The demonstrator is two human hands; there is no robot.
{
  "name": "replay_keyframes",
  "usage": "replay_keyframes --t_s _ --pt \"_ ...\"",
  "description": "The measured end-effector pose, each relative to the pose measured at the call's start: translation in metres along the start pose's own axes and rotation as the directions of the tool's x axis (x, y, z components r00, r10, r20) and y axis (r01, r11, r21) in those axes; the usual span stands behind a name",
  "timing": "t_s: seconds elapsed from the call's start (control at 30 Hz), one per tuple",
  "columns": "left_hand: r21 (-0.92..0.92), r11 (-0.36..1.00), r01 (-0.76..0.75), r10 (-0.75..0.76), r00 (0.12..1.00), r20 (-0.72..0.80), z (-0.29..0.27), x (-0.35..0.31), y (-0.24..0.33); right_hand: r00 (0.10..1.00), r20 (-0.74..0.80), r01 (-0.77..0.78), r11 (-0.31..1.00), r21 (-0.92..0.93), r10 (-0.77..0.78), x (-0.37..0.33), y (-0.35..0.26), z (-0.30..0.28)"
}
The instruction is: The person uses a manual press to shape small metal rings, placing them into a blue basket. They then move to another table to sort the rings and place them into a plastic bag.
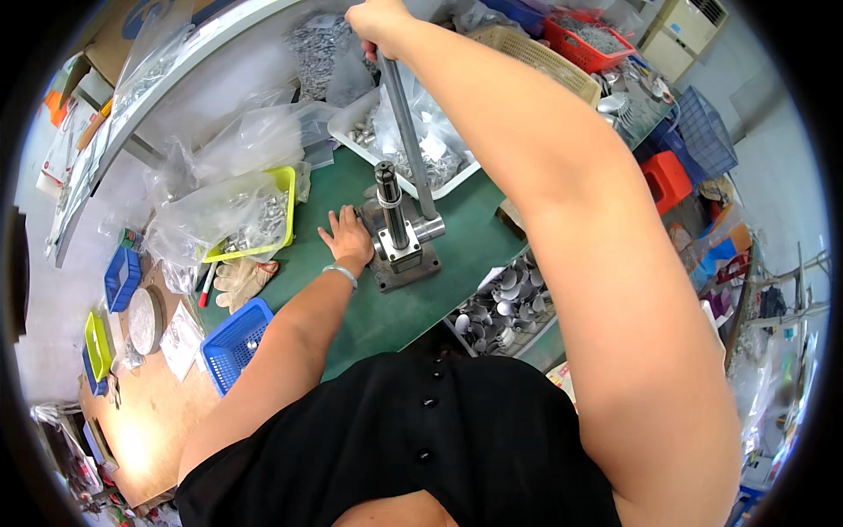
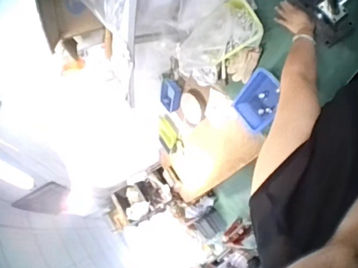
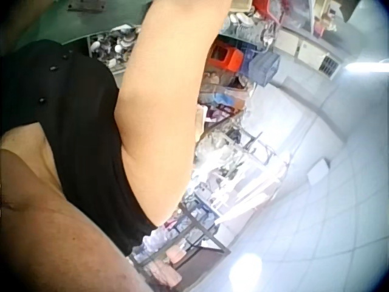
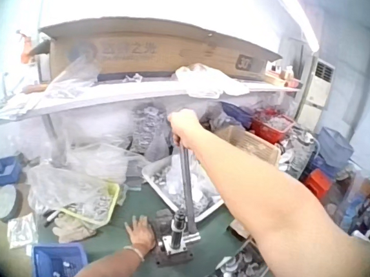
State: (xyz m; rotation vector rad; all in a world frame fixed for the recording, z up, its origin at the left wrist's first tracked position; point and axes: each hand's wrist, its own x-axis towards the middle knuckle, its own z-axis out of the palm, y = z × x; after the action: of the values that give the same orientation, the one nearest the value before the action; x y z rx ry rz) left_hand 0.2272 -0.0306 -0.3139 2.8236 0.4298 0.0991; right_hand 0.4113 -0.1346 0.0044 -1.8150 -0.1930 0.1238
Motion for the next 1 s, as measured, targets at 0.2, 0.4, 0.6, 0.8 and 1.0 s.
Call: replay_keyframes --t_s 0.2,0.4,0.6,0.8,1.0 --pt "-0.034 0.999 0.037 -0.038 0.998 -0.053 0.006 0.001 -0.009 0.944 0.108 0.273 0.923 0.27 -0.311 -0.084 -0.015 -0.028" --pt "-0.063 0.998 0.025 -0.026 1.0 -0.012 0.01 0.0 0.002 0.994 0.035 0.098 0.987 0.125 -0.103 0.001 0.017 -0.004" --pt "-0.059 0.998 0.033 -0.033 0.999 -0.002 0.011 -0.008 -0.002 0.993 -0.003 -0.119 0.99 0.08 0.12 0.071 0.063 0.036" --pt "-0.044 0.998 0.048 -0.05 0.997 -0.058 0.009 -0.001 -0.002 0.991 0.082 0.091 0.987 0.134 -0.103 -0.017 -0.003 0.001" --pt "-0.007 0.999 0.042 -0.043 0.998 -0.045 0.008 0.002 -0.003 0.851 0.127 0.406 0.791 0.457 -0.51 -0.168 -0.013 -0.057"
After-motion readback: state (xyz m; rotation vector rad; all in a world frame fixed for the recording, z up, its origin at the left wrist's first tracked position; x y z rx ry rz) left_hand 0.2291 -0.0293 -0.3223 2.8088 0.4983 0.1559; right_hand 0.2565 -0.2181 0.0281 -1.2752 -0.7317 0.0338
